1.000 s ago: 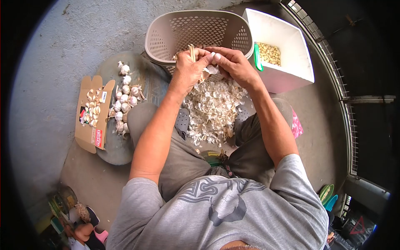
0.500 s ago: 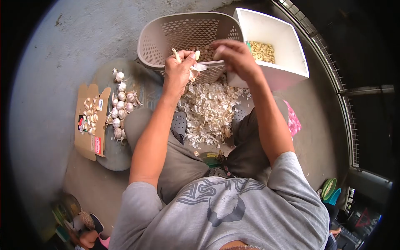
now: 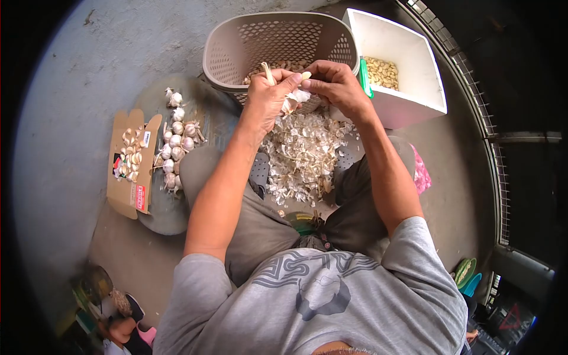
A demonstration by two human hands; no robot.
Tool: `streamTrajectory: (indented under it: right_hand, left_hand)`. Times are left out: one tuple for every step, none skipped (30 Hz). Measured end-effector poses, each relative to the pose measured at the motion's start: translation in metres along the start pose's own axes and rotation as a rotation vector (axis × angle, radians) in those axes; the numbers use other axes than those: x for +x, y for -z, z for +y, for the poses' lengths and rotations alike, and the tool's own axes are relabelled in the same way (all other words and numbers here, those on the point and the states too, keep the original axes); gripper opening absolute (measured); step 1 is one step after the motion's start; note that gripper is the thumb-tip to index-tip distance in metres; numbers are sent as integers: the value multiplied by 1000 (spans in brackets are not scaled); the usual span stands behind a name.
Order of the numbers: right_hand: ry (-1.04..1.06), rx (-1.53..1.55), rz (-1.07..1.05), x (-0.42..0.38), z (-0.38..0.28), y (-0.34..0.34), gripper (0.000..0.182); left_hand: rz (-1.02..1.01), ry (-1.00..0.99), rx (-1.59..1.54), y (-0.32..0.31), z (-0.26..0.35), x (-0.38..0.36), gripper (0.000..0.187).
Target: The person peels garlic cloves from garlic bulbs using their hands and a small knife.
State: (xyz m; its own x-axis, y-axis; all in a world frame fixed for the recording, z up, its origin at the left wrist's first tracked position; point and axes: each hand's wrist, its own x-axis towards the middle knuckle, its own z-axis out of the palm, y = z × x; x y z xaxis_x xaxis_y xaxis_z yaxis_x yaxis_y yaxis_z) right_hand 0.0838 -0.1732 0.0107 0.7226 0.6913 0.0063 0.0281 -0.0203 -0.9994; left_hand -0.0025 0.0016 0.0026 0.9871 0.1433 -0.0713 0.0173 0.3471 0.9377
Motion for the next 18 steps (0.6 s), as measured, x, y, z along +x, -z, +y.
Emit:
streamTrajectory:
  right_hand:
    - [19, -7, 12, 0, -3, 1, 18]
    - [38, -15, 24, -1, -6, 2, 16]
    - [57, -23, 38, -2, -8, 5, 14]
    - [4, 58, 138, -3, -9, 13, 12]
    - [109, 175, 148, -1, -3, 31, 20]
    - [139, 448, 254, 0, -6, 46, 26]
    - [168, 722, 359, 2, -9, 59, 32]
    - [106, 718, 413, 5, -5, 68, 36]
    - [46, 714, 469, 8, 7, 75, 40]
    - [-12, 712, 531, 11, 23, 83, 44]
    - [7, 836, 301, 16, 47, 93, 51]
    - [-7, 788, 336, 14, 37, 73, 54]
    - [-23, 741, 367, 13, 25, 46, 57]
    - [-13, 810, 224, 14, 25, 36, 60]
    - [16, 833, 154, 12, 21, 22, 60]
    - [-8, 854, 145, 11, 12, 4, 61]
    - [-31, 873, 135, 9, 3, -11, 61]
    - [-25, 867, 81, 6, 0, -18, 63]
  left_hand:
    - [-2, 5, -8, 0, 1, 0, 23]
    - [-5, 11, -17, 0, 2, -1, 23]
    - [-9, 16, -26, 0, 2, 0, 23]
    - [40, -12, -47, -3, -2, 2, 24]
    - [41, -9, -46, -2, -4, 3, 24]
    - [44, -7, -45, -3, -2, 4, 24]
    - [46, -5, -43, -3, 0, 4, 25]
    - [39, -6, -31, -4, 0, 3, 25]
    - [28, -7, -17, -5, 1, 1, 24]
    - [13, -5, -1, -7, 2, 0, 24]
    - [7, -30, 88, -10, 3, -1, 24]
    - [6, -57, 177, -13, 3, -2, 24]
    - [10, -83, 264, -15, 3, -3, 24]
    - [8, -90, 318, -18, 1, -4, 24]
    - [2, -128, 353, -18, -2, -5, 23]
    - [-5, -166, 389, -19, -5, -4, 23]
    - [-11, -205, 425, -19, -7, -2, 22]
    - [24, -263, 474, -20, -6, -6, 22]
